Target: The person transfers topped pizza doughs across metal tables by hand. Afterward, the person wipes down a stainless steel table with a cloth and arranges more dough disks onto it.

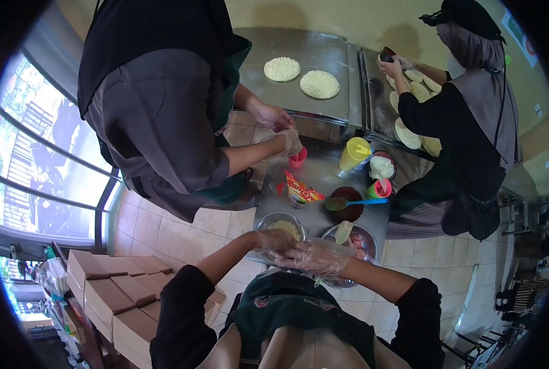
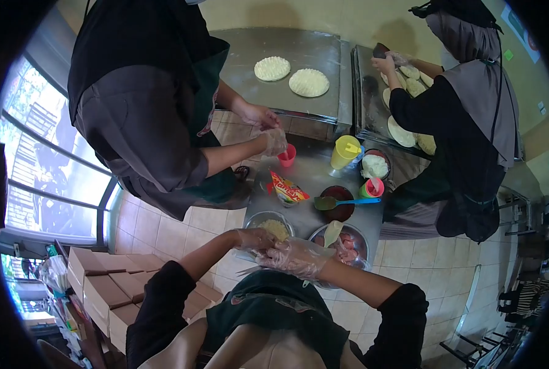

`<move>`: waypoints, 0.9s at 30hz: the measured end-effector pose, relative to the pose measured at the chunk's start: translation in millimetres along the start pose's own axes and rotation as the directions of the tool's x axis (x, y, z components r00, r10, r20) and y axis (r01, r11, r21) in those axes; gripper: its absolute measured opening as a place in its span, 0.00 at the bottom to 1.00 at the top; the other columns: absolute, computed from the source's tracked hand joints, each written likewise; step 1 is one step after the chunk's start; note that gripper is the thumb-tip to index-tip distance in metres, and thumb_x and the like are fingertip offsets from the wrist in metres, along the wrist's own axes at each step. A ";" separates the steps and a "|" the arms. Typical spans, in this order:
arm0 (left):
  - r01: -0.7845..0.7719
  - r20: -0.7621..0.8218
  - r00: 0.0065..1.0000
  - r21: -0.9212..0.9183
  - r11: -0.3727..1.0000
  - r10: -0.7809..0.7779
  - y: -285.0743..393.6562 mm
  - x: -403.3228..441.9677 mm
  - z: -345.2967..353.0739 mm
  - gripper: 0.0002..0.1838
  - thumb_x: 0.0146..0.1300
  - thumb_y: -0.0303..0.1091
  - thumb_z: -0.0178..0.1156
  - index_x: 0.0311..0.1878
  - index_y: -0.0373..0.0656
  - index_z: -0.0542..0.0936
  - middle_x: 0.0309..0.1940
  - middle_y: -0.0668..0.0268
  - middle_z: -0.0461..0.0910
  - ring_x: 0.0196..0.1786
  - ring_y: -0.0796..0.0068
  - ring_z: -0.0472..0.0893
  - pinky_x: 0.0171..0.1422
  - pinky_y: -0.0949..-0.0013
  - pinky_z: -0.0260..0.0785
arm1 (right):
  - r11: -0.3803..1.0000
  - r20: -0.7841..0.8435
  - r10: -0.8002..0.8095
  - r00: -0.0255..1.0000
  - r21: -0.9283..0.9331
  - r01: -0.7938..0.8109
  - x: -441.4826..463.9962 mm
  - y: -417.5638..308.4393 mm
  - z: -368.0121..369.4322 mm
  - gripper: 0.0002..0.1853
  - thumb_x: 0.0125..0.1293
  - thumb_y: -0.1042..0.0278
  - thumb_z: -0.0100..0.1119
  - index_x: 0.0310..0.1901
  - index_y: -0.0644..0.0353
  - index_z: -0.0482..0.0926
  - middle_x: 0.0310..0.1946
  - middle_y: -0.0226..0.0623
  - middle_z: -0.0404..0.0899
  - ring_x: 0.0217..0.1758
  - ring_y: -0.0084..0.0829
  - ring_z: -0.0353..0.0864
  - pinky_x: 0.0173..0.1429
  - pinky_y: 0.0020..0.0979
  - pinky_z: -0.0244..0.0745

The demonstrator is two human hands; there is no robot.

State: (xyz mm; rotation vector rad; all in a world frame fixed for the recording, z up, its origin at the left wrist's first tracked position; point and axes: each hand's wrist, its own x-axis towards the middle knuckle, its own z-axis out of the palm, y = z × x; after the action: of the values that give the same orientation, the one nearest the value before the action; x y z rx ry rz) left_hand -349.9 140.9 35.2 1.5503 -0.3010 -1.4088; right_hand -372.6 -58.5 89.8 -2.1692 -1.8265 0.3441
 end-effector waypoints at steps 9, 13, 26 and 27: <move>-0.571 -0.142 0.520 0.676 0.467 0.842 -93.4 54.5 -45.8 0.22 0.60 0.38 0.55 0.57 0.42 0.72 0.49 0.66 0.75 0.47 0.69 0.77 0.53 0.70 0.69 | 0.884 -0.008 0.235 0.972 0.418 -0.210 -6.4 7.5 -20.0 0.27 0.54 0.72 0.53 0.59 0.52 0.66 0.49 0.42 0.72 0.50 0.39 0.74 0.52 0.37 0.71; -0.159 -0.404 0.412 0.851 0.501 0.816 -81.0 58.6 -77.8 0.19 0.61 0.40 0.55 0.55 0.47 0.73 0.52 0.66 0.75 0.50 0.71 0.76 0.54 0.71 0.69 | 0.815 -0.021 0.436 0.900 0.434 -0.385 -15.5 38.8 -36.1 0.26 0.54 0.73 0.53 0.58 0.54 0.68 0.44 0.42 0.73 0.49 0.43 0.75 0.52 0.37 0.71; -0.389 -0.704 0.346 0.494 0.777 0.621 -15.4 38.1 -131.0 0.10 0.56 0.34 0.58 0.42 0.48 0.80 0.44 0.65 0.78 0.48 0.68 0.77 0.52 0.67 0.70 | 0.576 0.402 0.802 0.442 -0.323 -0.751 92.1 98.8 -101.9 0.24 0.44 0.57 0.58 0.45 0.59 0.78 0.46 0.49 0.77 0.50 0.47 0.76 0.55 0.42 0.70; -0.319 -0.653 0.257 0.638 0.700 0.713 -19.2 42.1 -134.7 0.09 0.57 0.34 0.58 0.42 0.49 0.79 0.44 0.63 0.78 0.47 0.67 0.77 0.52 0.67 0.69 | 0.578 0.404 0.800 0.443 -0.328 -0.747 95.6 103.4 -98.5 0.24 0.44 0.57 0.58 0.45 0.59 0.78 0.46 0.49 0.77 0.50 0.47 0.76 0.55 0.42 0.70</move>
State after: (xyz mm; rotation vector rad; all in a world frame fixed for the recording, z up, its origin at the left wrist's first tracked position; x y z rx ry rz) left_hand -229.2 184.6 -26.4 2.0195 -0.4142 0.1614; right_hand -226.0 13.2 143.9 -3.1161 -0.8201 1.1530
